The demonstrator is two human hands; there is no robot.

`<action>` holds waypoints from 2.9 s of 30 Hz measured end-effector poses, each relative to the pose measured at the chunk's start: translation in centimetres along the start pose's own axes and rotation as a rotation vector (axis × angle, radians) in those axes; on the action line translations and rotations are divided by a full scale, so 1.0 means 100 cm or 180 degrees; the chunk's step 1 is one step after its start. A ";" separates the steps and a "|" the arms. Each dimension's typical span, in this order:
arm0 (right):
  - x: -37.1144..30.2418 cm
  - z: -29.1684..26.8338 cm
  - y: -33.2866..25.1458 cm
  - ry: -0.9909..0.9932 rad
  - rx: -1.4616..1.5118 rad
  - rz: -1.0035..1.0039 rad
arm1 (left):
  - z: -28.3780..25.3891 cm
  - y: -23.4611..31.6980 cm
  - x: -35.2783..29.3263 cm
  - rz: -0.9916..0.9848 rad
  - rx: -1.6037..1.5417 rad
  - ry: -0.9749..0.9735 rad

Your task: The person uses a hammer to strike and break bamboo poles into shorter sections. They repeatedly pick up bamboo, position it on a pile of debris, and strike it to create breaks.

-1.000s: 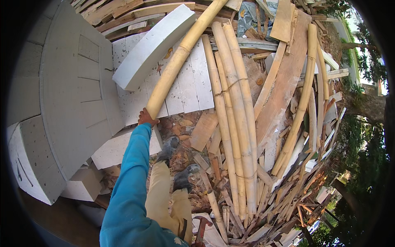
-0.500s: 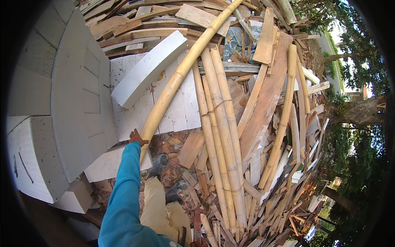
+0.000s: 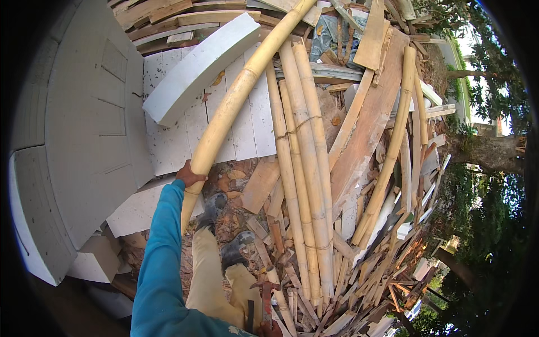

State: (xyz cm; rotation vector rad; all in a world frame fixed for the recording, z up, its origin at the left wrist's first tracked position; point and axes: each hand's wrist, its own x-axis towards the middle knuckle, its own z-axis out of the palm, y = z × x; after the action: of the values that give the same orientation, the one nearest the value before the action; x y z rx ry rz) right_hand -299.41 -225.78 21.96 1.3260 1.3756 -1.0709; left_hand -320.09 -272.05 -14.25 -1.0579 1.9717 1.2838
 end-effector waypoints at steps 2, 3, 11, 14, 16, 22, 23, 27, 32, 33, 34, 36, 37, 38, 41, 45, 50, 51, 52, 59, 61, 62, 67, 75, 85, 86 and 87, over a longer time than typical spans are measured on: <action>-0.005 -0.005 -0.008 -0.0105 -0.0085 -0.0124 | -0.029 0.008 -0.034 0.0329 -0.1167 -0.0871; -0.007 -0.007 -0.013 -0.0173 -0.0133 -0.0188 | -0.042 0.011 -0.053 0.0568 -0.1734 -0.1395; -0.022 -0.038 -0.039 -0.0681 -0.0539 -0.0831 | -0.082 -0.022 -0.250 -0.0255 -0.3158 -0.2321; -0.029 -0.056 -0.038 -0.0986 -0.0511 -0.1297 | -0.070 -0.044 -0.349 -0.0457 -0.3013 -0.1974; -0.029 -0.068 -0.035 -0.1101 -0.0571 -0.1396 | -0.057 -0.063 -0.422 -0.0497 -0.2880 -0.1840; -0.002 -0.081 -0.041 -0.1923 -0.0305 -0.1469 | 0.004 -0.142 -0.636 -0.1297 -0.2984 -0.1570; 0.005 -0.077 -0.044 -0.2106 -0.0279 -0.1383 | 0.013 -0.154 -0.663 -0.1442 -0.3009 -0.1698; 0.024 -0.042 -0.051 -0.2580 0.0093 -0.1109 | 0.048 -0.178 -0.769 -0.1668 -0.2984 -0.1702; 0.034 0.029 -0.058 -0.2817 0.0460 -0.1077 | 0.063 -0.182 -0.868 -0.1123 -0.2575 -0.1410; 0.037 0.042 -0.061 -0.2859 0.0505 -0.1072 | 0.068 -0.186 -0.879 -0.1028 -0.2509 -0.1357; 0.040 0.055 -0.063 -0.2958 0.0475 -0.1091 | 0.072 -0.194 -0.892 -0.0833 -0.2513 -0.1437; 0.049 0.080 -0.070 -0.3073 0.0520 -0.0879 | 0.084 -0.212 -0.906 -0.0592 -0.2723 -0.1449; 0.053 0.090 -0.073 -0.4484 0.0177 -0.0473 | 0.091 -0.223 -0.911 -0.0824 -0.2501 -0.1328; 0.058 0.103 -0.075 -0.6214 -0.0142 0.0362 | 0.093 -0.235 -0.916 -0.0745 -0.2022 -0.1184; 0.066 0.128 -0.069 -0.2644 0.0756 -0.0649 | 0.104 -0.261 -0.936 -0.0499 -0.1942 -0.0921; 0.077 0.143 -0.044 -0.2343 0.0808 -0.0787 | 0.106 -0.267 -0.953 -0.0478 -0.1545 -0.0553; 0.097 0.153 -0.028 -0.2135 -0.0051 -0.1226 | 0.115 -0.246 -0.964 -0.0883 -0.0553 0.0351; 0.101 0.159 -0.028 -0.2099 -0.0212 -0.1169 | 0.118 -0.241 -0.964 -0.1033 -0.0370 0.0511; 0.104 0.165 -0.029 -0.2077 -0.0395 -0.1144 | 0.119 -0.235 -0.961 -0.1206 -0.0194 0.0574; 0.101 0.214 -0.033 -0.2056 -0.1309 -0.0938 | 0.114 -0.143 -0.841 -0.0676 -0.0268 0.2573; 0.097 0.220 -0.039 -0.2068 -0.1494 -0.0924 | 0.115 -0.103 -0.780 -0.0699 -0.0078 0.2592; 0.096 0.222 -0.043 -0.2083 -0.1550 -0.0913 | 0.122 -0.088 -0.754 -0.0889 -0.0098 0.2511; 0.103 0.215 -0.072 -0.2047 -0.1495 -0.0881 | 0.155 -0.063 -0.669 -0.1237 -0.0171 0.2079; 0.136 0.158 -0.138 -0.1777 -0.0494 -0.0730 | 0.187 -0.053 -0.657 -0.1981 -0.0755 0.1776; 0.137 0.129 -0.151 -0.2225 -0.0271 -0.1532 | 0.173 -0.035 -0.758 -0.0645 0.0213 0.1913; 0.134 0.130 -0.142 -0.1828 0.0491 -0.0763 | 0.170 -0.039 -0.765 -0.0649 0.0170 0.1868; 0.132 0.125 -0.128 -0.2099 0.0585 -0.0905 | 0.169 -0.045 -0.772 -0.0606 0.0164 0.1954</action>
State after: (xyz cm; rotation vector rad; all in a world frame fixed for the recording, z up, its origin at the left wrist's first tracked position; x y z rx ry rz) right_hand -311.70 -235.92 6.42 0.7870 0.9891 -1.6758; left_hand -274.40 -233.36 37.55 -1.7173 2.2380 0.8596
